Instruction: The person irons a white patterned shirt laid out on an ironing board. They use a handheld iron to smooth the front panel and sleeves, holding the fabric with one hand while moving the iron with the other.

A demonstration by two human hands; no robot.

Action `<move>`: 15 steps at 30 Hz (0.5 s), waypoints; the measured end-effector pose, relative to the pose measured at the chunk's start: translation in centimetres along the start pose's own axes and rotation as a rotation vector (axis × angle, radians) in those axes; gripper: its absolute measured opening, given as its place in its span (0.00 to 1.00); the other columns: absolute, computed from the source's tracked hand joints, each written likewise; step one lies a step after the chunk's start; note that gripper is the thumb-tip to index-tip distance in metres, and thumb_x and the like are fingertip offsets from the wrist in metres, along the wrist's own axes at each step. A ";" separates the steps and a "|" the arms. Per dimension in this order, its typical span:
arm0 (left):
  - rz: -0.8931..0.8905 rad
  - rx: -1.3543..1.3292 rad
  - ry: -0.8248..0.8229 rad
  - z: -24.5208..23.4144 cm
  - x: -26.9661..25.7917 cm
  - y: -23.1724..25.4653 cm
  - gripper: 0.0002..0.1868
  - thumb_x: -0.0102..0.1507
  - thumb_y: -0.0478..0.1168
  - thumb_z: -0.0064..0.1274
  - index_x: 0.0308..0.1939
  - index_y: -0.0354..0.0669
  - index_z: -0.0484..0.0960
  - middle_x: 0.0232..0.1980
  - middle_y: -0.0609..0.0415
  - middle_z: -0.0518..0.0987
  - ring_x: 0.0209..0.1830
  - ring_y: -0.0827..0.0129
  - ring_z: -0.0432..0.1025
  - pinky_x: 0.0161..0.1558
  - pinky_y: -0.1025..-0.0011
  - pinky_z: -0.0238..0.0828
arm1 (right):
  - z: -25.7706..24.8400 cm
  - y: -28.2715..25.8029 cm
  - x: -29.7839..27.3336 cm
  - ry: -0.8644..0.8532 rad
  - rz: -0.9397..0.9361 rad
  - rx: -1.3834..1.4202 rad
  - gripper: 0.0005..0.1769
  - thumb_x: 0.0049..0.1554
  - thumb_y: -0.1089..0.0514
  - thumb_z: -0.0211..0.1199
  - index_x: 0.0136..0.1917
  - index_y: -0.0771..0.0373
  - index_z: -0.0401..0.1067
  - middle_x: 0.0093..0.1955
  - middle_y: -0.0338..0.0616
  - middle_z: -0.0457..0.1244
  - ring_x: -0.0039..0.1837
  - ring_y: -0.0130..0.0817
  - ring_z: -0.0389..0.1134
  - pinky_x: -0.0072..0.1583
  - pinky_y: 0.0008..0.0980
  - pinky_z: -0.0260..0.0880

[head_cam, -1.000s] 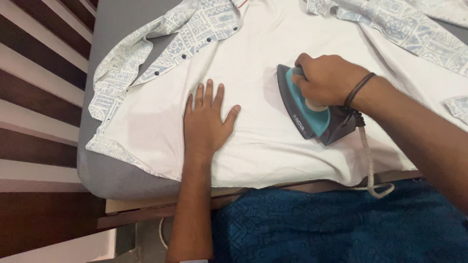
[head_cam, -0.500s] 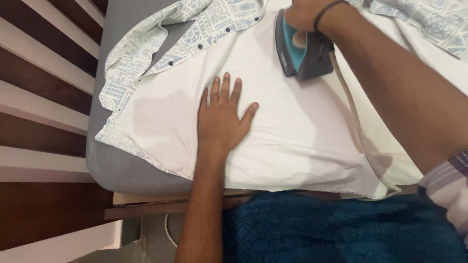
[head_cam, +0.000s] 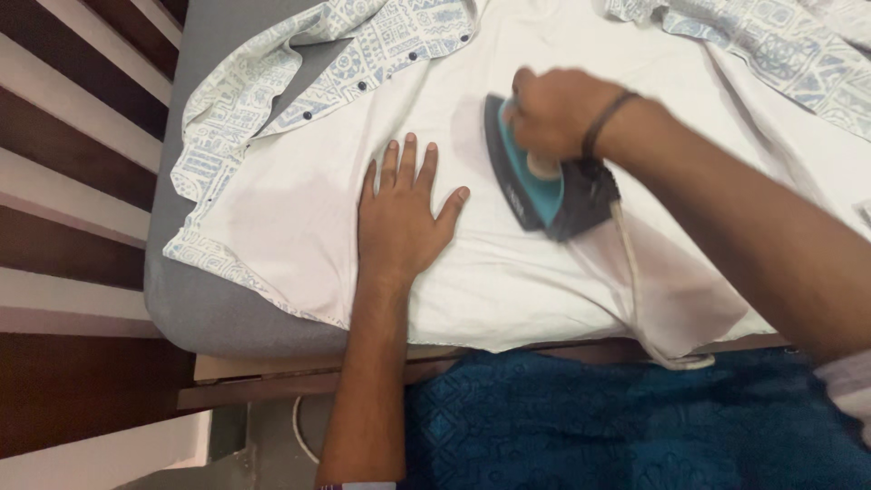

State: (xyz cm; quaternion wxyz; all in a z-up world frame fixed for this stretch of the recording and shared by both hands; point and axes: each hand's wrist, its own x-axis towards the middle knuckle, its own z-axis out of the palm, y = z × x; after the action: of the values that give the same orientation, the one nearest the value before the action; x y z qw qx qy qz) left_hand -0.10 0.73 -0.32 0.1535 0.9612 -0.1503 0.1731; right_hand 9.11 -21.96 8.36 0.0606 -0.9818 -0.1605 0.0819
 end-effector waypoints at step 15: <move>-0.016 -0.008 -0.018 0.2 0.1 0.0 0.38 0.67 0.62 0.46 0.73 0.40 0.70 0.79 0.38 0.61 0.79 0.46 0.54 0.77 0.51 0.43 | 0.9 0.1 11.1 0.102 0.136 0.047 0.20 0.63 0.53 0.53 0.54 0.72 0.76 0.47 0.66 0.71 0.44 0.56 0.76 0.47 0.49 0.76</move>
State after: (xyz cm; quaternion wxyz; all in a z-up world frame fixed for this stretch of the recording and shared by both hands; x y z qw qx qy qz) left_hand 0.09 0.58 -0.47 0.1574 0.9632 -0.1447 0.1628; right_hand 19.34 -18.39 5.86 0.0860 -0.9916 -0.0884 0.0393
